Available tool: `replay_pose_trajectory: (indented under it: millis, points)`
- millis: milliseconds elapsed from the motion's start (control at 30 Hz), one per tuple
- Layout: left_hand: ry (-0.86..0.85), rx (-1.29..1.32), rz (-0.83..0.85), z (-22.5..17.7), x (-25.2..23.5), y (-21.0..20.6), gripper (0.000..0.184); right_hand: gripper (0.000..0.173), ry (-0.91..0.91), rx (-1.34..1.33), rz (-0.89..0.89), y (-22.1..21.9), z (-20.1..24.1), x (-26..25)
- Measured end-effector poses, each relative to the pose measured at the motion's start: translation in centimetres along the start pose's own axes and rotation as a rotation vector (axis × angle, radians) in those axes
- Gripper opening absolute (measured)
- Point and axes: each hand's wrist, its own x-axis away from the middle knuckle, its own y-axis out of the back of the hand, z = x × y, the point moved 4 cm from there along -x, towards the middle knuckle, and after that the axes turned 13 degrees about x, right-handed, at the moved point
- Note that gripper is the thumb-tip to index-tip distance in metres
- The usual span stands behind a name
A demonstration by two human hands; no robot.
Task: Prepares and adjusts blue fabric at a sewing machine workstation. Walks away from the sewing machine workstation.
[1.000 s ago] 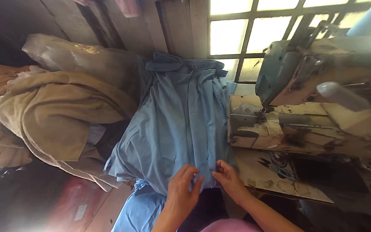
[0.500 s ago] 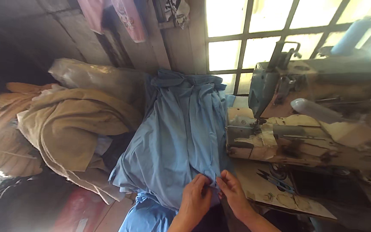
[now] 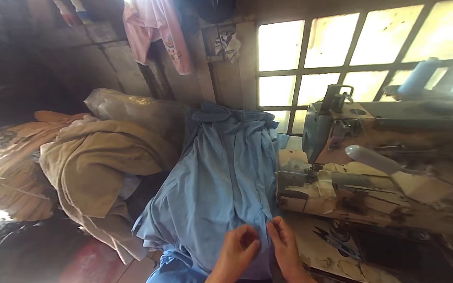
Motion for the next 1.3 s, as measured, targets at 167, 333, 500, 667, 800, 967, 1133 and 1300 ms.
replay_pose_trajectory:
  millis: [167,333,500,667,800,967,1133,1300]
  points:
    - [-0.123,-0.210,-0.064,0.1,0.1,-0.4,0.022,0.012,0.013,-0.041,0.063,-0.4,0.4,0.2]
    - [-0.212,-0.275,-0.133,0.4,0.0,0.8,0.013,0.005,0.071,-0.043,0.106,-0.1,0.6,0.2]
    - [-0.057,0.278,-0.374,-2.0,-0.9,4.1,0.016,0.027,-0.021,0.157,0.264,0.3,0.2,-0.1]
    - [0.088,-0.098,-0.016,-3.4,-0.7,2.5,0.027,0.009,-0.201,-0.054,0.231,-0.2,0.6,-0.3]
    - [0.000,-0.243,-0.006,-1.0,-0.4,-0.1,0.020,0.008,-0.137,-0.134,0.170,-0.7,1.0,0.4]
    - [-0.090,-0.189,-0.123,0.3,-0.2,0.1,0.012,0.007,-0.002,-0.013,0.153,-0.6,0.5,1.0]
    - [-0.049,0.215,-0.416,-1.6,-0.6,4.0,0.015,0.020,0.075,0.439,0.267,0.7,-0.7,0.5]
    - [-0.082,0.385,-0.263,-5.0,-1.7,7.7,0.012,0.027,0.300,0.850,0.150,1.9,0.8,-1.6]
